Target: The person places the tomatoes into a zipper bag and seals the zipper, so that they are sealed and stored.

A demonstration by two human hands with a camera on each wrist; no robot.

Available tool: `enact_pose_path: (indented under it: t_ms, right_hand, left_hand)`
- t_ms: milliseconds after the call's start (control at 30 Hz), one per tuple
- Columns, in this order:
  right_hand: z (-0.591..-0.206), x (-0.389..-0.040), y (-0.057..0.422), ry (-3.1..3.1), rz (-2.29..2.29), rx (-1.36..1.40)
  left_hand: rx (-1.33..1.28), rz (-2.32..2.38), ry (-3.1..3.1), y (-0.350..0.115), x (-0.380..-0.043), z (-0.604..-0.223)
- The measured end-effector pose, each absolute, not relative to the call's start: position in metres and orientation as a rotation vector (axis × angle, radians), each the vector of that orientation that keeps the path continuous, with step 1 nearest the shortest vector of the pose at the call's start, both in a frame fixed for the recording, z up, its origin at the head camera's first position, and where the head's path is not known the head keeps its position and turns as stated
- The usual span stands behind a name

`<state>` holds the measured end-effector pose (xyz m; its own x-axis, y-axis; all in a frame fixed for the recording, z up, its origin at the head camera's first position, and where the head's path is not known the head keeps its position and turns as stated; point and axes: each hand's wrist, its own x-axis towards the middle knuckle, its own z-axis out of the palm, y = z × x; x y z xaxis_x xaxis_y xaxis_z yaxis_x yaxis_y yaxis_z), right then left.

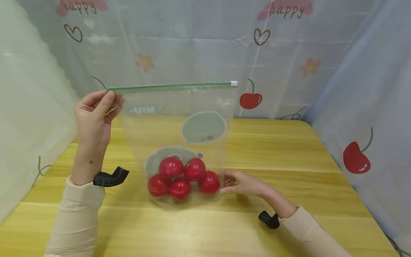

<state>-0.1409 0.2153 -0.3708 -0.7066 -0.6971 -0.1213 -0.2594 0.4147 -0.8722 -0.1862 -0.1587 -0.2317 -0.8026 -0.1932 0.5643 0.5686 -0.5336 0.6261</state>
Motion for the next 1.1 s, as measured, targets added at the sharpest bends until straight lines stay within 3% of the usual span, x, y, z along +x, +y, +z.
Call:
enact_pose_path:
  t_ms: [500,933,1100]
  right_hand:
    - [-0.402,-0.141,0.181,2.529,-1.210,-0.706]
    - [-0.393,-0.162,0.207,2.100,-1.385,-0.648]
    - [-0.390,-0.161,0.220,1.830,-1.331,-0.750]
  left_hand:
    - [-0.114,-2.384,-1.403,-0.181,-0.246,-0.273]
    - [0.307,-2.373,-1.557,-0.210,-0.275,-0.327]
    - [0.375,-2.366,-1.713,-0.208,-0.280,-0.348]
